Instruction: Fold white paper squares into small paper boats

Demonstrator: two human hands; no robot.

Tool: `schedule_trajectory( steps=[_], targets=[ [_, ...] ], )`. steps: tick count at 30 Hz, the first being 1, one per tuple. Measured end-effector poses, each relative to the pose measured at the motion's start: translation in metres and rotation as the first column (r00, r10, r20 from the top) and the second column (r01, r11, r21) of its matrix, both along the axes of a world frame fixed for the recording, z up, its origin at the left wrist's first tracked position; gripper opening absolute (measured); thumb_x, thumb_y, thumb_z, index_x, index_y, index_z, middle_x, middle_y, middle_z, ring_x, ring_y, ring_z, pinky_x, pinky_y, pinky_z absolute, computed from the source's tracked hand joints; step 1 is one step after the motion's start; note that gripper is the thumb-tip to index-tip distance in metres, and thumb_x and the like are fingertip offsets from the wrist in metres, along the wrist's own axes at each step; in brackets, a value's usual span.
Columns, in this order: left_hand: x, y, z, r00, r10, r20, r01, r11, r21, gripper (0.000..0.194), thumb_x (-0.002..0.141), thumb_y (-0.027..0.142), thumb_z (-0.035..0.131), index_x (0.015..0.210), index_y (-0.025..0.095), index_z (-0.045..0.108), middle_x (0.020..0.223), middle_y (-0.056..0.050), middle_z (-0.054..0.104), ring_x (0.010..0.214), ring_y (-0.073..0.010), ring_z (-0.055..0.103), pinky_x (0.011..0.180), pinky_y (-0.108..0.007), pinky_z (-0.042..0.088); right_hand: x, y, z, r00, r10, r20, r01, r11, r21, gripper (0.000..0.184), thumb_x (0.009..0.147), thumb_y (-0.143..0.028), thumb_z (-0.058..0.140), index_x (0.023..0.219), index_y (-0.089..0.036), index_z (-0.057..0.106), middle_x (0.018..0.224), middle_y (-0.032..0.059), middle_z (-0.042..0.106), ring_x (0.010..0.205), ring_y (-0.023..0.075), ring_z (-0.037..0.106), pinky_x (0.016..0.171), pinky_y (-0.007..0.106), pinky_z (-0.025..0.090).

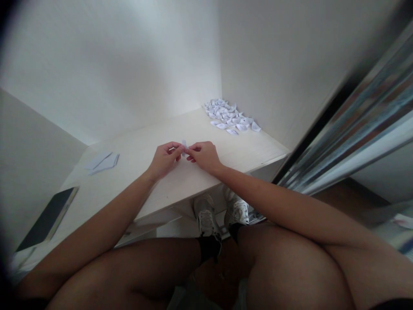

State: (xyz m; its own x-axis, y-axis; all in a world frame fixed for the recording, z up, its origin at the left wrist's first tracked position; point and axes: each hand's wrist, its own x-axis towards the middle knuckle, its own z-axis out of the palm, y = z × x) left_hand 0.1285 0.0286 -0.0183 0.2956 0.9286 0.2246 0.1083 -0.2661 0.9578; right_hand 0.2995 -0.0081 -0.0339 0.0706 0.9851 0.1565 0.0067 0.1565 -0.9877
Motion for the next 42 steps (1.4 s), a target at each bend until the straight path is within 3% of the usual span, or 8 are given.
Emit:
schedule_trajectory(
  steps=[5,11,19,25,37,42],
  targets=[
    [-0.001,0.005,-0.005,1.000,0.005,0.026,-0.005,1.000,-0.001,0.025,0.079,0.041,0.080,0.077,0.017,0.073,0.056,0.002,0.059,0.051,-0.0096,0.049,0.049,-0.023,0.033,0.002,0.001,-0.002,0.996,0.003,-0.085,-0.002,1.000,0.005,0.011,0.085,-0.027,0.081,0.082,-0.016,0.080,0.076,0.0048,0.079,0.069,0.0152,0.077,0.066,0.024,0.063],
    [0.000,0.005,-0.007,0.995,-0.020,0.098,0.023,0.999,-0.028,0.033,0.077,0.048,0.082,0.079,0.017,0.070,0.061,0.001,0.062,0.053,-0.0102,0.056,0.052,-0.024,0.042,0.006,0.003,-0.004,0.986,0.033,-0.166,-0.031,0.999,0.016,0.019,0.080,-0.033,0.086,0.085,-0.016,0.080,0.084,0.0059,0.081,0.077,0.0165,0.078,0.079,0.029,0.065],
    [0.004,-0.003,-0.001,0.987,-0.038,0.158,0.042,0.999,-0.019,0.045,0.069,0.049,0.089,0.088,0.019,0.061,0.074,0.002,0.068,0.055,-0.0110,0.066,0.056,-0.027,0.057,0.007,0.001,-0.003,0.984,0.067,-0.164,-0.060,0.997,0.046,0.016,0.079,-0.031,0.083,0.084,-0.017,0.079,0.081,0.0030,0.079,0.073,0.0130,0.074,0.078,0.029,0.063],
    [0.004,-0.007,0.001,0.993,0.020,0.113,-0.027,0.998,0.060,0.040,0.074,0.043,0.087,0.087,0.021,0.056,0.069,0.003,0.068,0.042,-0.0103,0.062,0.040,-0.023,0.051,0.007,-0.003,0.001,0.989,0.128,-0.069,-0.124,0.990,0.061,0.015,0.077,-0.030,0.086,0.084,-0.018,0.080,0.073,0.0022,0.078,0.066,0.0123,0.069,0.070,0.028,0.058],
    [0.004,-0.012,0.005,0.998,0.063,0.021,-0.066,0.977,0.201,0.033,0.082,0.044,0.079,0.097,0.018,0.065,0.072,0.001,0.070,0.044,-0.0106,0.063,0.039,-0.021,0.048,0.005,-0.005,0.001,0.988,0.134,-0.075,-0.129,0.989,0.076,0.019,0.078,-0.034,0.084,0.086,-0.019,0.076,0.078,0.0022,0.077,0.073,0.0149,0.073,0.070,0.029,0.058],
    [0.002,-0.012,0.004,0.999,0.034,-0.029,-0.026,0.966,0.256,0.031,0.085,0.044,0.078,0.100,0.019,0.068,0.073,0.000,0.072,0.045,-0.0104,0.065,0.039,-0.020,0.047,0.005,-0.005,0.004,0.987,0.128,-0.099,-0.119,0.989,0.087,0.025,0.085,-0.044,0.078,0.086,-0.019,0.075,0.081,0.0026,0.076,0.074,0.0148,0.073,0.069,0.028,0.059]
  ],
)
